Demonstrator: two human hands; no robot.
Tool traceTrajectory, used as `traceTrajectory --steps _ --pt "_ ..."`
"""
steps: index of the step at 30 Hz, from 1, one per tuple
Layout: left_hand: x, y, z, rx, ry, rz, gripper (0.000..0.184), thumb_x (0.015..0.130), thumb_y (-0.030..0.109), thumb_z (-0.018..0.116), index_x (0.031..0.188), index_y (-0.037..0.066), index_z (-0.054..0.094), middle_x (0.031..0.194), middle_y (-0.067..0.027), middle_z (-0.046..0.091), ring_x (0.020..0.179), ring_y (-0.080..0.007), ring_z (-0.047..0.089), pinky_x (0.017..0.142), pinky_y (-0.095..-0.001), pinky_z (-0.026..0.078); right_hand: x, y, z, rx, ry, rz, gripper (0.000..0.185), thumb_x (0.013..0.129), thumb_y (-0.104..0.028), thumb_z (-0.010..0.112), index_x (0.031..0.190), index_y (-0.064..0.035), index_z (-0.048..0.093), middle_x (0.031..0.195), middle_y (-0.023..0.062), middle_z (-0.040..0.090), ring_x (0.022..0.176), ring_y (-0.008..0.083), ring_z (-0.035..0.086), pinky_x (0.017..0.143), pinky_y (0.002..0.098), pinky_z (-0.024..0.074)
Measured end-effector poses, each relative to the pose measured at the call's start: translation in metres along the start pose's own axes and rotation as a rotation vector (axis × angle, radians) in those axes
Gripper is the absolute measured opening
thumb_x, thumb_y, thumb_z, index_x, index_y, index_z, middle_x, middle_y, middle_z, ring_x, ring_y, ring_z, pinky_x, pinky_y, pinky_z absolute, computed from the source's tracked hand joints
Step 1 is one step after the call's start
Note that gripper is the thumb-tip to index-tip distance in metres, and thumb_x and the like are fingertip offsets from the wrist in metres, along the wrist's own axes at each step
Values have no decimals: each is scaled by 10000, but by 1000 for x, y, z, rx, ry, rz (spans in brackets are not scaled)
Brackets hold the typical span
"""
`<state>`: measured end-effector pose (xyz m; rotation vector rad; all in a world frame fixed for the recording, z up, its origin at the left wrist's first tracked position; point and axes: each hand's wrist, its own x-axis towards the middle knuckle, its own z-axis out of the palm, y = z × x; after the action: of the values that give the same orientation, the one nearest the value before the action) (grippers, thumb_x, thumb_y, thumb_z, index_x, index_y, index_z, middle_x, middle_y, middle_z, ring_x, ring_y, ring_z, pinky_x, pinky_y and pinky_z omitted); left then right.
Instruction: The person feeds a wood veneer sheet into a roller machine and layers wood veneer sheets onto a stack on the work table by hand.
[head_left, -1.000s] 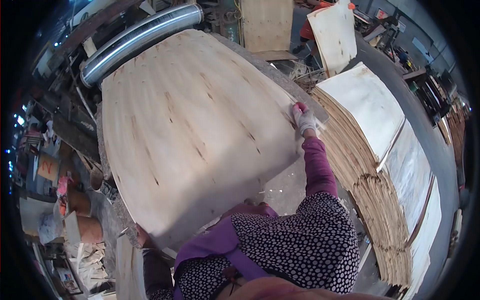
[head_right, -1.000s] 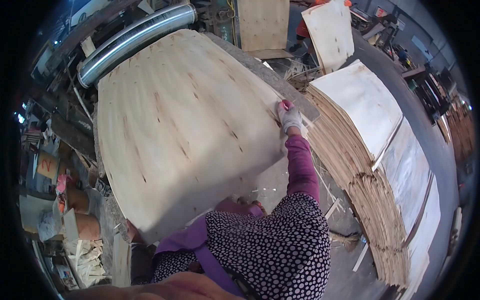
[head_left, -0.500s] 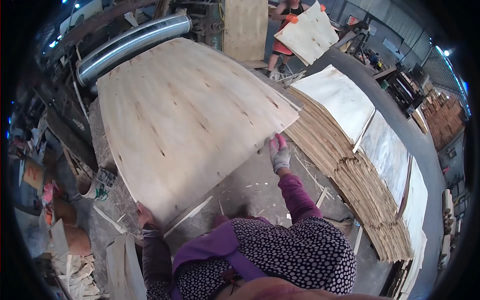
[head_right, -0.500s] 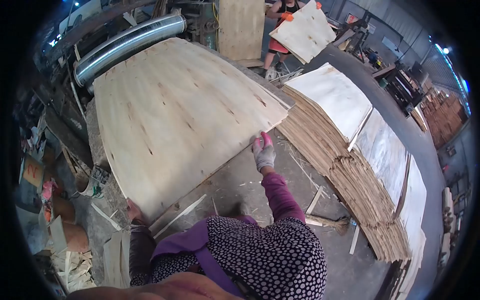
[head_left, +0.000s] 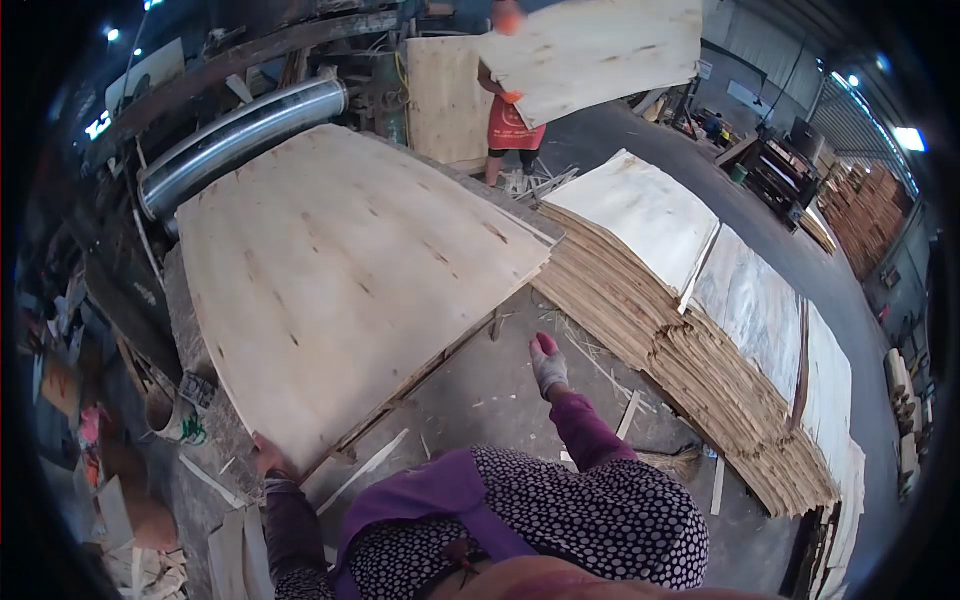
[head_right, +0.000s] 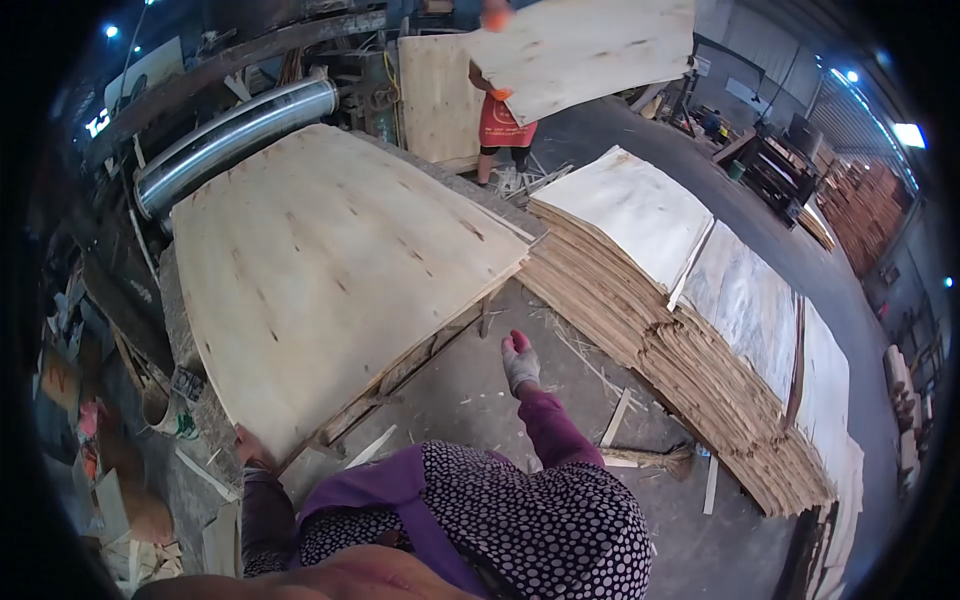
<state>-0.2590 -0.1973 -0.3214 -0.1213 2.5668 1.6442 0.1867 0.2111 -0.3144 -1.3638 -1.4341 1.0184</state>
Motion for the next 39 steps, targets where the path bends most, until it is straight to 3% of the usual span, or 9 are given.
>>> traceTrajectory --steps 5,6,11,13,17,19,25,33,39 --pt "14 3 -4 362 65 59 619 879 525 349 1146 -8 515 1092 -250 564 1022 -392 536 865 -444 408 30 91 -42 222 122 194 330 841 -232 588 1107 -39 556 992 68 614 932 169 559 786 255 425" --pt "5 19 -6 537 201 100 561 854 457 439 1189 9 483 1092 -230 558 1030 -400 511 881 -476 386 30 98 -54 221 136 248 345 840 -290 584 1130 -110 541 1002 49 596 908 185 558 764 339 423" --pt "-37 96 -30 616 320 668 558 779 239 619 1256 32 416 1133 -226 508 1041 -374 475 844 -477 398 42 110 -95 385 164 631 422 853 -382 519 1236 -226 433 1167 61 514 1020 257 518 836 508 352" --pt "-56 115 -12 206 193 1012 506 783 118 621 1247 42 434 1108 -167 538 1006 -295 511 810 -407 426 37 90 -97 438 170 679 446 857 -391 503 1264 -239 400 1210 70 489 1063 273 497 864 528 329" --pt "-107 123 16 -259 -804 645 450 798 44 596 1227 47 460 1121 -90 507 990 -168 498 839 -281 404 38 73 -98 504 155 683 535 851 -428 495 1319 -220 336 1280 85 442 1141 286 453 915 520 309" --pt "-137 126 13 -221 -1020 573 437 867 187 555 1265 58 429 1169 -83 497 1001 -174 517 840 -302 414 37 66 -98 556 109 698 608 838 -480 487 1348 -211 292 1322 87 403 1174 294 427 932 524 299" --pt "-158 108 15 -740 -1082 -209 531 906 441 429 1312 103 379 1138 -88 552 985 -204 563 847 -356 438 41 21 -77 510 -165 722 735 800 -596 459 1368 -168 275 1348 122 372 1193 299 410 962 507 312" --pt "-133 73 -24 -734 -900 -207 363 891 302 504 1179 84 468 1025 -101 588 893 -217 603 745 -345 504 18 16 -49 704 -821 167 496 886 -456 388 1218 -96 467 1161 78 549 1020 242 553 839 391 474" --pt "-50 76 -32 -738 -664 -386 408 859 317 567 1152 54 462 1012 -120 579 862 -221 600 754 -339 511 -98 -68 -80 1048 -681 637 581 827 -589 419 1216 -162 482 1144 57 565 1031 253 547 876 467 427"
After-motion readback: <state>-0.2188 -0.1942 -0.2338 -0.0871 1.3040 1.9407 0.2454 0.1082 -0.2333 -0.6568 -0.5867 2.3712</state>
